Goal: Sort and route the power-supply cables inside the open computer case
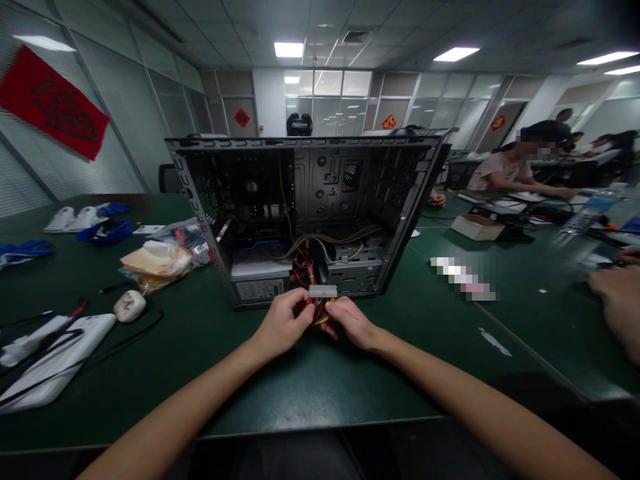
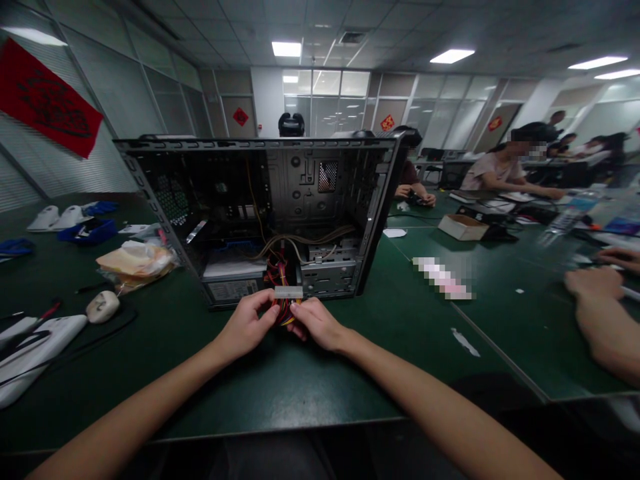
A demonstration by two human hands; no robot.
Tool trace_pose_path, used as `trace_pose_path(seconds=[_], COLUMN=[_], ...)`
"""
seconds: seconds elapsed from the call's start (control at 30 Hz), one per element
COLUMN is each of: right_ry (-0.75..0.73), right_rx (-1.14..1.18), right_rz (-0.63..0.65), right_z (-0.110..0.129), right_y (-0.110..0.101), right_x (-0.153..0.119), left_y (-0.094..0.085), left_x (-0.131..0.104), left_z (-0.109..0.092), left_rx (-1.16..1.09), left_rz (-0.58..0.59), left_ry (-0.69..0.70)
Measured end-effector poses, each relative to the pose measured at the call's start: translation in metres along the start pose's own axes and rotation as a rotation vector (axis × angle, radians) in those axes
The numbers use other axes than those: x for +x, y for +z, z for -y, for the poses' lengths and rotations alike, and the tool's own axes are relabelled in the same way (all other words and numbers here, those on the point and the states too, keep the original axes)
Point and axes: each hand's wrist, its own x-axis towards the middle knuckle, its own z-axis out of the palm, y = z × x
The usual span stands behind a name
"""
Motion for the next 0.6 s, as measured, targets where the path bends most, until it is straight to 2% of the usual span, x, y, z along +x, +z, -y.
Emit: trace_pose_path(seconds=[0.17, 0.37, 0.6], right_ry=[-0.061, -0.269, -0.322], right_rx=[-0.195, -0.433, -0.434], right_rz=[-0.041, -0.222, -0.209], right_z=[0.002, 0.013, 0.019], right_y=[-0.001, 0.000, 0.003], right_x=[0.001, 0.003, 0.005], left_y=[0.000, -0.001, 0.000], left_x=[0.000, -0.001, -0.003], left_z=[0.001, -0.003, 0.000], left_rx=[-0.015, 0.037, 0.104], left_rz=[0.031, -0.008, -0.083], left_ry=[-0.045, 0.033, 0.064])
